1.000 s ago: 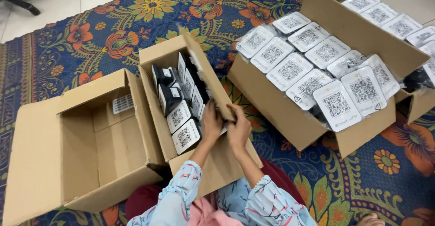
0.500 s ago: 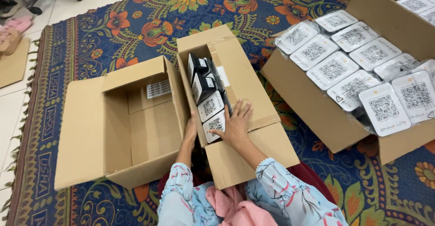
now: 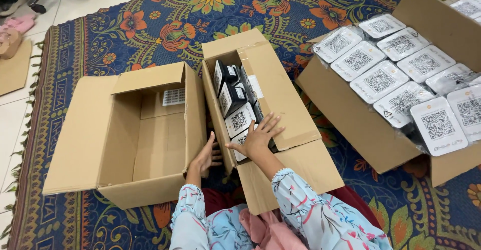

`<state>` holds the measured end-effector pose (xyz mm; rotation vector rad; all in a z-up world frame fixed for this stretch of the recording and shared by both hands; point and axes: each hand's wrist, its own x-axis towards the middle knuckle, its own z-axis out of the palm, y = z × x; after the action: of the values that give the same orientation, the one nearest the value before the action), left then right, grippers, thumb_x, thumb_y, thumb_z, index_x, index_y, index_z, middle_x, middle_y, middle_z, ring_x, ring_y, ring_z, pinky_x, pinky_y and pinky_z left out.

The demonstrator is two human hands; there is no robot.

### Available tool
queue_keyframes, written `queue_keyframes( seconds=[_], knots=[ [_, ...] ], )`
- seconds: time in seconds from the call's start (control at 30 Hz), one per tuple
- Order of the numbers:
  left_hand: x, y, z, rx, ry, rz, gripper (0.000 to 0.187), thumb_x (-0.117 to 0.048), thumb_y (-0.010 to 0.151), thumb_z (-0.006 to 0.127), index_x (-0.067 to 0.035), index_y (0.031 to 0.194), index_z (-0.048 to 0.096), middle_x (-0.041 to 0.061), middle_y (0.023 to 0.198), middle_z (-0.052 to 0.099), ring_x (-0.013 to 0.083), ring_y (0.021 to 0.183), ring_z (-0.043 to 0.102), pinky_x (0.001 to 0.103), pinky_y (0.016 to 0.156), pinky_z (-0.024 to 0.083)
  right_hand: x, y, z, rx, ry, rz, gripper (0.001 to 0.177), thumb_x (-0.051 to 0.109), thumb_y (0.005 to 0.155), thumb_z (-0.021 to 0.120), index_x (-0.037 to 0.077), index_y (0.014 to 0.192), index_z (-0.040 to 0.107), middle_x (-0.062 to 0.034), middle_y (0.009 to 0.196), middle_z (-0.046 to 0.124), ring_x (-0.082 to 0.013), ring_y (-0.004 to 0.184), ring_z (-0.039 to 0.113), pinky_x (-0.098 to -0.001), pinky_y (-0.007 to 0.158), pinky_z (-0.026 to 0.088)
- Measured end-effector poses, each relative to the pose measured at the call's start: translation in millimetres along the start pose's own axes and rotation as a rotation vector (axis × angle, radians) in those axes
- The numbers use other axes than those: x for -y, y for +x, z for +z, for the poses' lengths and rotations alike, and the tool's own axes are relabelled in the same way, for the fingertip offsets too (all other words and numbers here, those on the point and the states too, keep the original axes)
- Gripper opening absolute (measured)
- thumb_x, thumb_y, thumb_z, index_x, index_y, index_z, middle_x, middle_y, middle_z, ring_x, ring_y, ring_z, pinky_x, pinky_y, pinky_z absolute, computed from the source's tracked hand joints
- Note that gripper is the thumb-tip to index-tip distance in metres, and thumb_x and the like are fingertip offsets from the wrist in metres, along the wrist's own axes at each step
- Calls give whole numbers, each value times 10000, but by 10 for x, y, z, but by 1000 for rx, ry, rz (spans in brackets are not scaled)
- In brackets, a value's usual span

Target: The person sorts and packs QR code cards into cardboard boxes while sitting on the floor.

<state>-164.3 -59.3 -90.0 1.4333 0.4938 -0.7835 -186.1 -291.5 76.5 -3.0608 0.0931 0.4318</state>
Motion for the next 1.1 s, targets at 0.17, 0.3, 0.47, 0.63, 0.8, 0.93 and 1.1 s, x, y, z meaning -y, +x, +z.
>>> queue_keyframes(
  seconds=[0.17, 0.3, 0.47, 0.63, 0.8, 0.93, 1.1],
  knots=[
    [-238, -86, 422, -73, -61, 49, 1171, -932, 769, 307, -173, 1647, 154, 189, 1690, 203, 407, 1547, 236, 615, 1214, 227, 38, 129, -107, 171, -44, 24, 1415, 1030, 611, 514, 132, 1649, 172, -506, 1578, -146, -745, 1389, -190, -885, 987, 18],
    [-161, 186, 278, -229, 43, 69, 1177, -909, 773, 353, -125, 1636, 192, 150, 1700, 182, 345, 1575, 162, 587, 1242, 148, 70, 223, -147, 296, -59, 65, 1470, 1026, 589, 560, 182, 1671, 32, -482, 1574, -216, -738, 1378, -220, -884, 997, 26],
    [-141, -65, -24, -364, 117, 34, 1110, -808, 823, 528, -5, 1565, 336, 216, 1616, 347, 369, 1501, 299, 599, 1187, 245, 97, 301, -214, 394, -52, 95, 1489, 1025, 573, 586, 199, 1670, 11, -465, 1574, -257, -717, 1395, -237, -870, 1024, 40],
    [-500, -763, -251, -537, 161, 202, 640, -337, 793, 854, 103, 1221, 670, 223, 1144, 732, 346, 1016, 722, 492, 890, 572, 87, 303, -208, 413, -46, 100, 1500, 1024, 549, 608, 216, 1670, 26, -445, 1579, -265, -702, 1405, -240, -855, 1040, 59],
    [-1251, -1314, 182, -538, 441, 661, 388, -236, 870, 725, 10, 1166, 675, 194, 1084, 753, 295, 974, 734, 390, 854, 562, 20, 220, -216, 362, -121, 38, 1493, 992, 576, 630, 241, 1661, -67, -456, 1588, -223, -716, 1408, -199, -857, 1039, 83],
    [-1452, -1273, 875, -698, 706, 682, 456, -401, 944, 659, 26, 1100, 696, 244, 1071, 713, 379, 1007, 695, 451, 902, 531, -93, 80, -152, 259, -210, -30, 1495, 985, 600, 622, 222, 1660, -105, -464, 1593, -168, -726, 1413, -139, -857, 1031, 115],
    [-1416, -1110, 1594, -736, 760, 775, 540, -481, 1061, 450, -21, 1168, 711, 283, 1197, 590, 456, 1117, 587, 518, 973, 466, -532, 303, 31, 221, -99, -241, 1395, 733, 725, 752, 231, 1662, -152, -321, 1673, -68, -653, 1478, 19, -715, 1157, 226]
  ],
)
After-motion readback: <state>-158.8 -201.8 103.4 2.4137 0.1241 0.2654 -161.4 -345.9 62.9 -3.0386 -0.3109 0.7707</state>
